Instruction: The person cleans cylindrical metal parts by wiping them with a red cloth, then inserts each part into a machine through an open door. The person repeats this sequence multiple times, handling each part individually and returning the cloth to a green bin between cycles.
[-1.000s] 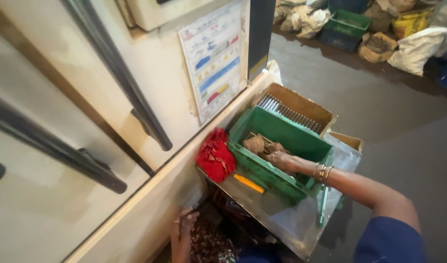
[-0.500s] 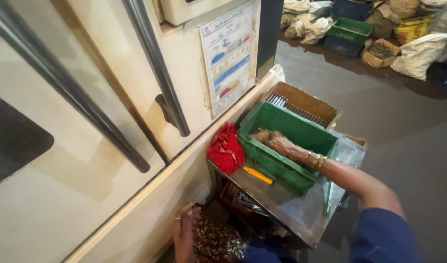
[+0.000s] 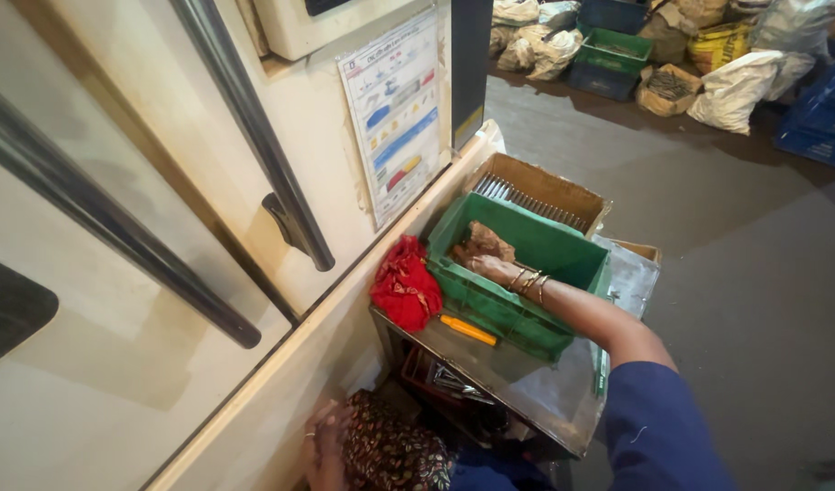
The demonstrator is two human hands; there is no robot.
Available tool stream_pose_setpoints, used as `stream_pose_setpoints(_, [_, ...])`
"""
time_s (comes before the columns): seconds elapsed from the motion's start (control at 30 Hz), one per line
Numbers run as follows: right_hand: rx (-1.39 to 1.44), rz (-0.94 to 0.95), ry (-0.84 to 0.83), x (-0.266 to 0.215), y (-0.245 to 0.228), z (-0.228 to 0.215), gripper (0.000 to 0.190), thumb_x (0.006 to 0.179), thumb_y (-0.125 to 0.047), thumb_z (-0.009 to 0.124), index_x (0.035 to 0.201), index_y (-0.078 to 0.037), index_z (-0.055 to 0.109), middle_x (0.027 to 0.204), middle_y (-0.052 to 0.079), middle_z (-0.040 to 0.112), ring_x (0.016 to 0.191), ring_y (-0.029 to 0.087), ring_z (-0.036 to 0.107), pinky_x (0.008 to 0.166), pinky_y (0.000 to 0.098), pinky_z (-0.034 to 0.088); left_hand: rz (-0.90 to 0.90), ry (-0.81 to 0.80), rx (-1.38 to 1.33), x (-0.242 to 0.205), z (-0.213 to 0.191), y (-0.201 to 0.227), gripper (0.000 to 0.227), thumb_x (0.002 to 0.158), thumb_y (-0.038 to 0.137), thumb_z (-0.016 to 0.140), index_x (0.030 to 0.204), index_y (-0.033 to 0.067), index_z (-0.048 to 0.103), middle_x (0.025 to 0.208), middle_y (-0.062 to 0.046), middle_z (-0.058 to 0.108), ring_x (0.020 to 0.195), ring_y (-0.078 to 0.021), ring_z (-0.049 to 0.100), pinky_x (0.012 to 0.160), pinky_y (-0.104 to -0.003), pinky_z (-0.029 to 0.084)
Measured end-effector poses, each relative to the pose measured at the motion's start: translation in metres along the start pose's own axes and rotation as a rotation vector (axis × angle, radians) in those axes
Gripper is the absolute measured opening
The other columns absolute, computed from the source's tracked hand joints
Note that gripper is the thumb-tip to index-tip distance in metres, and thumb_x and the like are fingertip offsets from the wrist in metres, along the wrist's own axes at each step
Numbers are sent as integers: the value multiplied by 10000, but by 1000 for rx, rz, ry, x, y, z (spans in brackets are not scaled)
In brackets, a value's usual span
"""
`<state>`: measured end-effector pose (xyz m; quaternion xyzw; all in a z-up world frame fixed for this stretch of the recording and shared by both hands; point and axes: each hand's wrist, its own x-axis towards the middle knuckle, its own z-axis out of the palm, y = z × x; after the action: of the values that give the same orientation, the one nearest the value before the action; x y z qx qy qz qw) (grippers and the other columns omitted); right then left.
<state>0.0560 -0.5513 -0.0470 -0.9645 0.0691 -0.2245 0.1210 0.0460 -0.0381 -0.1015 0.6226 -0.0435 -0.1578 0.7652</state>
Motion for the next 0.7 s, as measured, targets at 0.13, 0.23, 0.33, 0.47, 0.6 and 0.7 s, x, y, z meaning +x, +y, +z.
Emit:
stream_pose_setpoints(0.13, [-1, 71, -40, -9, -2, -5, 337, 980, -246, 571, 1158, 24, 662, 999, 229, 686, 894, 323, 638, 846, 474, 504, -52, -35, -76, -6, 4, 14, 410, 1023, 252, 514, 1349, 9, 564, 1185, -208, 723, 1162, -283, 669, 1026, -384, 493])
stream_pose_setpoints(0.23, [-2, 94, -48, -6, 0, 0, 324, 958, -242, 592, 1134, 20, 667, 985, 227, 689, 886, 326, 646, 836, 474, 512, -162, 40, -46, -17, 4, 35, 405, 1025, 267, 497, 1360, 46, 549, 1211, -201, 711, 1188, -274, 650, 1036, -392, 472])
stream_pose_setpoints(0.33, [-5, 102, -38, -3, 11, 9, 313, 937, -237, 612, 1110, 16, 671, 972, 226, 693, 878, 329, 654, 825, 473, 519, -205, 98, -43, -25, 6, 54, 388, 1023, 258, 492, 1350, 58, 547, 1218, -178, 705, 1190, -255, 637, 1030, -392, 458])
stream_pose_setpoints(0.47, [0, 114, -44, -5, 24, 21, 299, 908, -231, 640, 1078, 11, 677, 953, 224, 697, 867, 333, 664, 811, 472, 528, -196, 92, 3, -29, 6, 61, 372, 1033, 250, 491, 1336, 50, 572, 1186, -188, 719, 1167, -258, 650, 1034, -376, 465])
stream_pose_setpoints(0.6, [-22, 114, -84, -3, 27, 14, 286, 880, -225, 667, 1047, 6, 683, 935, 221, 702, 857, 337, 675, 797, 470, 537, -99, 39, -54, -29, 8, 56, 358, 1042, 229, 497, 1329, 28, 570, 1165, -200, 716, 1141, -261, 652, 1022, -373, 478])
stream_pose_setpoints(0.7, [-34, 124, -119, -5, 22, 7, 277, 858, -221, 688, 1023, 1, 687, 921, 220, 705, 848, 340, 682, 786, 469, 544, -67, 18, -100, -30, 11, 55, 357, 1039, 217, 499, 1324, 13, 566, 1161, -195, 715, 1125, -257, 662, 1018, -374, 480])
